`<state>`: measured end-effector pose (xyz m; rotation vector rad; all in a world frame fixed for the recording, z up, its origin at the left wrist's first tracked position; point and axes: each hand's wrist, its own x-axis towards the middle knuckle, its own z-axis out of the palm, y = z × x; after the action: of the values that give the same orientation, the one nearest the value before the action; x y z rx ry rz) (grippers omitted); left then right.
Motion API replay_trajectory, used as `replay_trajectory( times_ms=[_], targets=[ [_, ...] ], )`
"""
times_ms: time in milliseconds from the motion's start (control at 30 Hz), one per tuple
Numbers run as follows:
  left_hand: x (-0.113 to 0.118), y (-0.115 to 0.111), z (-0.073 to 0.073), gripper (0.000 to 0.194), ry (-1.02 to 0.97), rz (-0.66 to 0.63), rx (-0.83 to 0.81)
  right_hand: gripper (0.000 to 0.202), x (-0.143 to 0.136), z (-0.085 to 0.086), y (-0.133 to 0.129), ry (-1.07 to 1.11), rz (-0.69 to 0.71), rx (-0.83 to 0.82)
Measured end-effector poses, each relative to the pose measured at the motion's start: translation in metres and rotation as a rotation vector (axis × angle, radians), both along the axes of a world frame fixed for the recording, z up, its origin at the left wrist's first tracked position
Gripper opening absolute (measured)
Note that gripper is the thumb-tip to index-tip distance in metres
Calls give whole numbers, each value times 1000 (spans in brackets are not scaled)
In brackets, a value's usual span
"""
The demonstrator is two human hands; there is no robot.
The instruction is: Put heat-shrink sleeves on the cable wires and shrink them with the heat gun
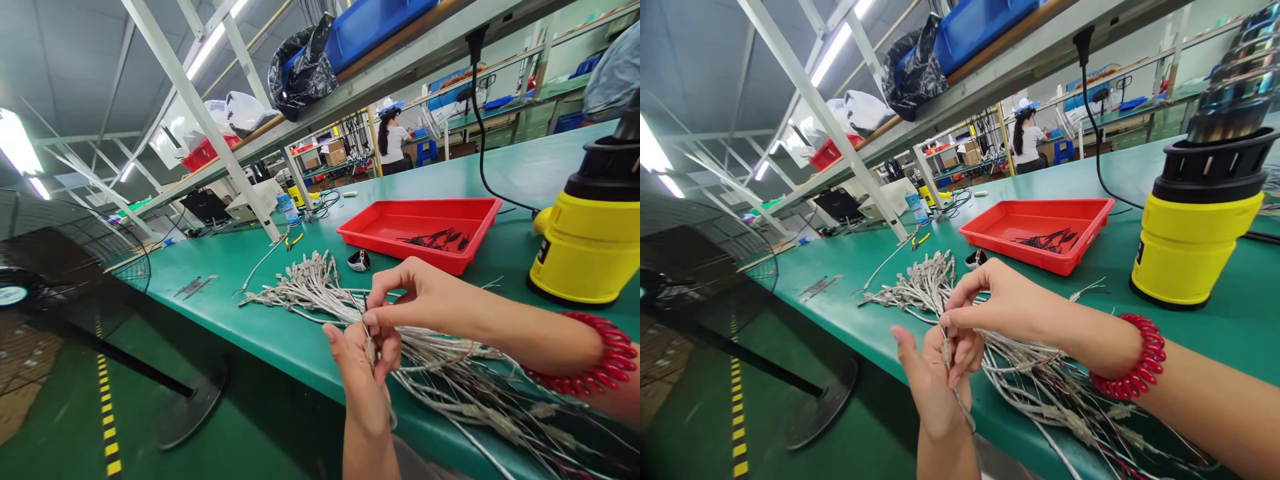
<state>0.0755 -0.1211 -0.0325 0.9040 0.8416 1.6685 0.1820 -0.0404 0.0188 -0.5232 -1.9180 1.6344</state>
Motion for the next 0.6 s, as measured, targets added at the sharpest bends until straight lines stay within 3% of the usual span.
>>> replay_trajectory(
  times_ms=[333, 600],
  targets=[
    [-3, 0, -2, 74, -49, -57, -28, 18, 0, 0, 0, -18, 13, -3],
    [1, -2, -3, 74, -26, -9, -40, 17, 2, 3, -4, -76, 15, 8]
  ],
)
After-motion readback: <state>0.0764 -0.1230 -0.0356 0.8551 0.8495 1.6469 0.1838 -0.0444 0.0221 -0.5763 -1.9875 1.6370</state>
